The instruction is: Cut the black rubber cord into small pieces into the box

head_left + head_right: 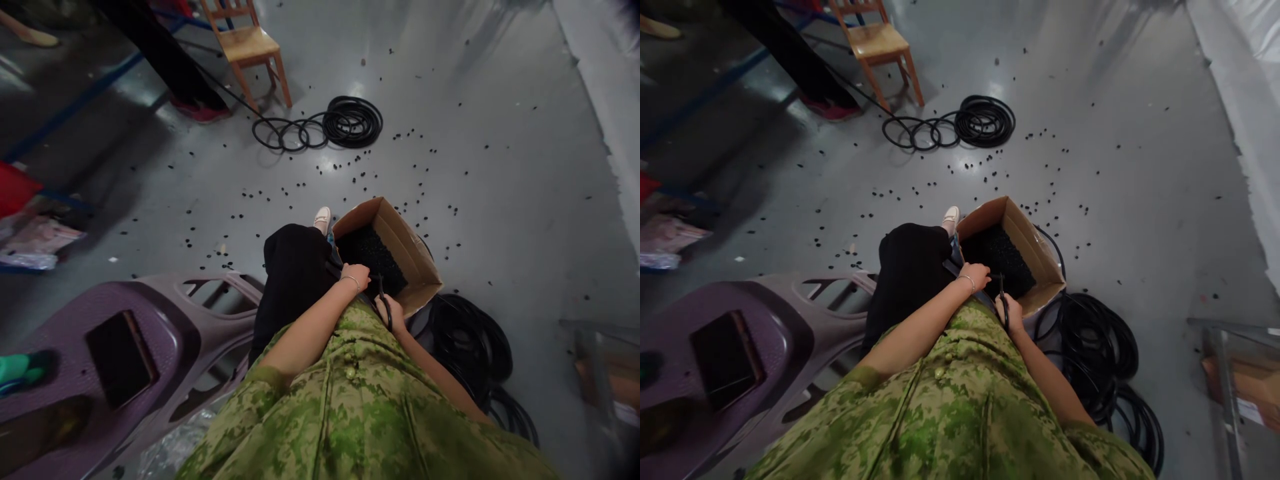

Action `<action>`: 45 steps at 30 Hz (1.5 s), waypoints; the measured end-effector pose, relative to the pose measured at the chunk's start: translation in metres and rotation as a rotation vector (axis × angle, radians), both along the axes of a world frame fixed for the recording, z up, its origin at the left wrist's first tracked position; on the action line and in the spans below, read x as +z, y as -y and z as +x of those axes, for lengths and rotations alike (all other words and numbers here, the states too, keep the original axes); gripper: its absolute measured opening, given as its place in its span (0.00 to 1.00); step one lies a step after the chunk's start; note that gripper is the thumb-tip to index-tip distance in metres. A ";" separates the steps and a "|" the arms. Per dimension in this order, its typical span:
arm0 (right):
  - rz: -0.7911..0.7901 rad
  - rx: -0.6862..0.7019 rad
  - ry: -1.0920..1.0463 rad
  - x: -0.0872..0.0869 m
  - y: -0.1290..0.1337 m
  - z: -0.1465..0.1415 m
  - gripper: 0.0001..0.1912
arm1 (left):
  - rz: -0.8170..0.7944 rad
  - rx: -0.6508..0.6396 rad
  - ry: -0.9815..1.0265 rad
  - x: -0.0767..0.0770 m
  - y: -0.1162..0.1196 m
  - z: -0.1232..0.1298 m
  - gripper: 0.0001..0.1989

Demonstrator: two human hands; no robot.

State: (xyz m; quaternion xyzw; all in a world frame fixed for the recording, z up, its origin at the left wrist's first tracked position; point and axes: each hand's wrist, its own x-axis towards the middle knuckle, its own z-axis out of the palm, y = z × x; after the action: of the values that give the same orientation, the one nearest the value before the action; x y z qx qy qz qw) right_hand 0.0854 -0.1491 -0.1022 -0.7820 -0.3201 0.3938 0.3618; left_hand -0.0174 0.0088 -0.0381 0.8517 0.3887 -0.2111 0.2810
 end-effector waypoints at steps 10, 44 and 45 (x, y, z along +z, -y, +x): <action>-0.067 -0.021 0.069 -0.007 0.000 0.003 0.14 | -0.041 -0.030 -0.054 0.005 -0.001 0.000 0.14; -0.098 0.127 -0.141 0.025 0.009 0.007 0.26 | -0.008 0.007 0.000 0.011 0.002 0.001 0.15; -0.116 0.098 -0.166 0.026 0.009 0.007 0.26 | -0.011 0.004 -0.003 0.011 0.002 0.001 0.15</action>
State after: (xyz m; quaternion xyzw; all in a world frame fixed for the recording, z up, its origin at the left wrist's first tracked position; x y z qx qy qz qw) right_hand 0.0921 -0.1577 -0.0764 -0.7496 -0.3037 0.4925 0.3214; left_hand -0.0160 0.0068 -0.0268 0.8490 0.3896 -0.2142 0.2855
